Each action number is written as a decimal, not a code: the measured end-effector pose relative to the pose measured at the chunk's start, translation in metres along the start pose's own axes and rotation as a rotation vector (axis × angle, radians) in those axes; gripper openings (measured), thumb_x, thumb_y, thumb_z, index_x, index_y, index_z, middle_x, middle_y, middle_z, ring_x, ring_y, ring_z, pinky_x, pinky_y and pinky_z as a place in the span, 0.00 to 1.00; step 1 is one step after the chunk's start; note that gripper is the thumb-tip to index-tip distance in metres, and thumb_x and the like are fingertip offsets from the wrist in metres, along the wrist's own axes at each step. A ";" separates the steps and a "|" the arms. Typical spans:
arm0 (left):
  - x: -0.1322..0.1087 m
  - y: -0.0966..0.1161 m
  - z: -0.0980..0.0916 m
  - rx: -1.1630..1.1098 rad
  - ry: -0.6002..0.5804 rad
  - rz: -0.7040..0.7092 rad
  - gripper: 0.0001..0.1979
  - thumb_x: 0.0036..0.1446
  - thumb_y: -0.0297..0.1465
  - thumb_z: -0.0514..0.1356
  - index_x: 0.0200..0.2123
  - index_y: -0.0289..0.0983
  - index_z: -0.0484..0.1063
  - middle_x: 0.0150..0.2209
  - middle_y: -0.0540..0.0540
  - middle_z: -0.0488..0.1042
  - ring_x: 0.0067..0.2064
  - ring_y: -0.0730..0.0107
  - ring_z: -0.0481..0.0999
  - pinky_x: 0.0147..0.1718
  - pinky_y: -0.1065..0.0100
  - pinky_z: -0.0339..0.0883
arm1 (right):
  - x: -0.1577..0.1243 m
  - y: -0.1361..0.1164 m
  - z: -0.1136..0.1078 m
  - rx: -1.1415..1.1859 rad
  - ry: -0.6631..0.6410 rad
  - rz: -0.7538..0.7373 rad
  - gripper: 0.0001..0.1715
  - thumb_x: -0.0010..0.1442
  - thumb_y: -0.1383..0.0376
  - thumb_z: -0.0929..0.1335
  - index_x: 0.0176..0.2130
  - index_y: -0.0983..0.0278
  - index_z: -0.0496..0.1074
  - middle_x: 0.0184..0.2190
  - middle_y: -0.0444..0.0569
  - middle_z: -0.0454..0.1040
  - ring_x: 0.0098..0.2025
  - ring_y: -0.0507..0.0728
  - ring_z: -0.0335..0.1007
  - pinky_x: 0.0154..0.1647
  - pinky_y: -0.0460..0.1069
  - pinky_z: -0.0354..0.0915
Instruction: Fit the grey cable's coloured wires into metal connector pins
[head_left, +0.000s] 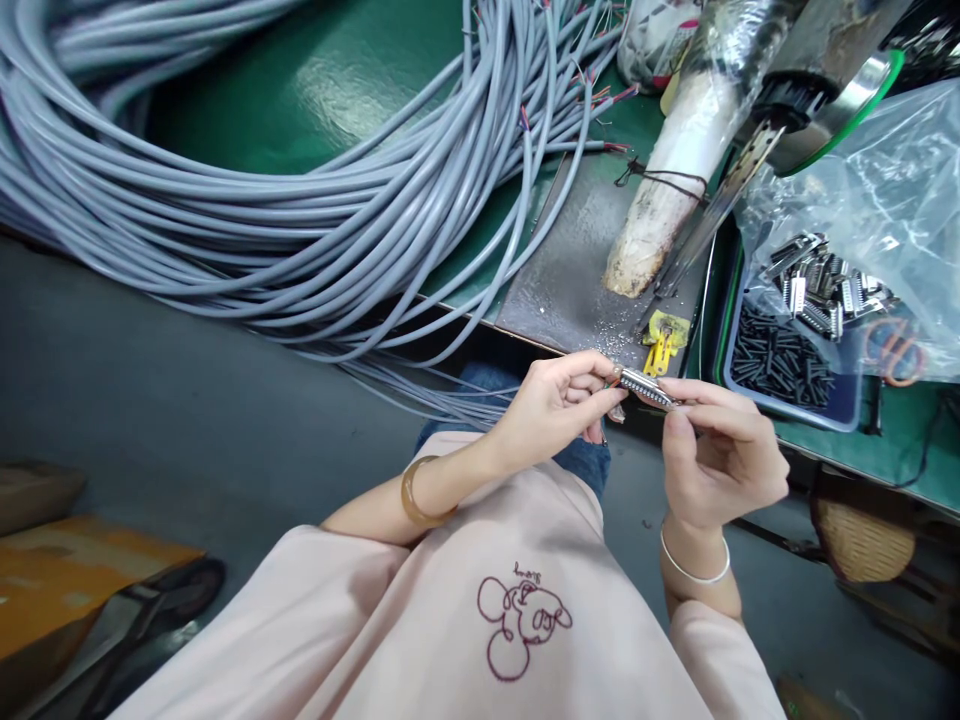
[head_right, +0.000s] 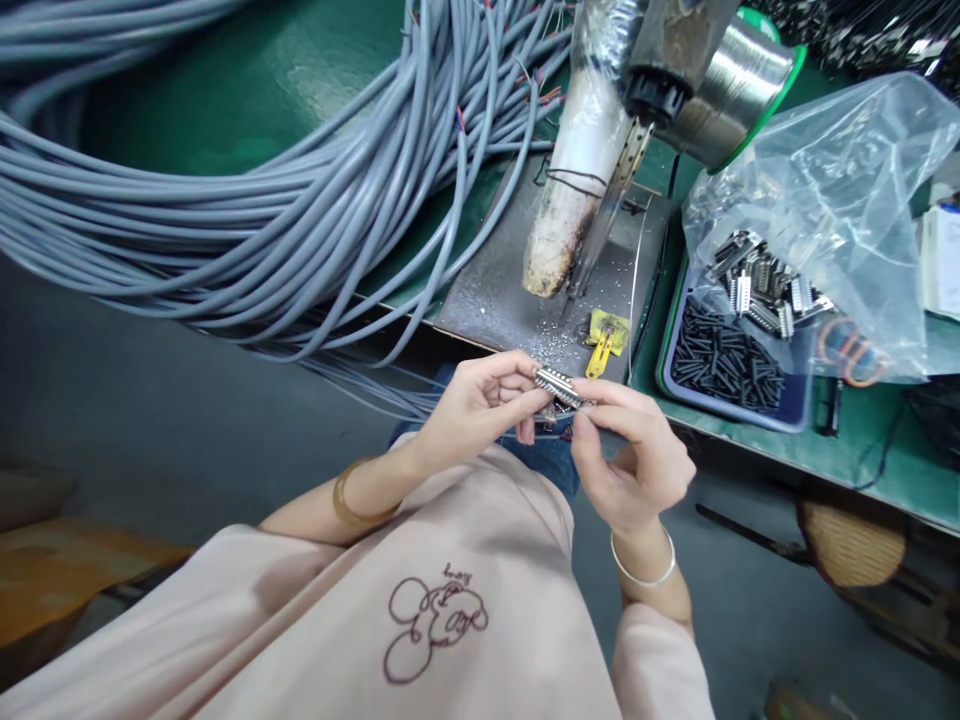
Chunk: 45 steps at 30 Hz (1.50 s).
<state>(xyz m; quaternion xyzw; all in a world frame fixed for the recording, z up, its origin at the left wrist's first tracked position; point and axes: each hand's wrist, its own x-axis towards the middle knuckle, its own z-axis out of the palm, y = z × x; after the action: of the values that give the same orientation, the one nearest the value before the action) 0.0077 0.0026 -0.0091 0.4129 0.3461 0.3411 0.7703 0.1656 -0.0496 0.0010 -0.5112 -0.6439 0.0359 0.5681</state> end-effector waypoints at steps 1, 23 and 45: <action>0.000 -0.001 0.000 0.005 0.004 0.004 0.14 0.55 0.36 0.70 0.35 0.34 0.71 0.21 0.54 0.72 0.18 0.81 0.72 0.19 0.80 0.66 | 0.000 0.001 -0.001 -0.003 0.017 0.014 0.11 0.57 0.74 0.73 0.38 0.61 0.74 0.38 0.47 0.83 0.38 0.57 0.82 0.34 0.52 0.79; 0.007 -0.022 -0.083 -0.094 -0.344 -0.152 0.36 0.23 0.62 0.73 0.10 0.38 0.62 0.11 0.45 0.70 0.09 0.69 0.66 0.09 0.68 0.63 | 0.001 0.045 -0.009 -0.118 0.335 -0.200 0.10 0.45 0.66 0.77 0.33 0.60 0.82 0.30 0.52 0.84 0.23 0.61 0.79 0.18 0.51 0.70; 0.000 -0.001 -0.039 -0.229 -0.002 -0.070 0.21 0.52 0.42 0.72 0.34 0.36 0.65 0.25 0.49 0.81 0.20 0.73 0.79 0.17 0.77 0.68 | -0.004 0.023 -0.007 -0.105 0.198 -0.048 0.14 0.47 0.73 0.75 0.36 0.61 0.78 0.35 0.48 0.84 0.32 0.60 0.82 0.27 0.52 0.76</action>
<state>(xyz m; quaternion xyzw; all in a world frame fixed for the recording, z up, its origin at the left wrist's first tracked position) -0.0237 0.0180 -0.0265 0.3103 0.3182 0.3507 0.8243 0.1846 -0.0455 -0.0132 -0.5258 -0.5977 -0.0620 0.6020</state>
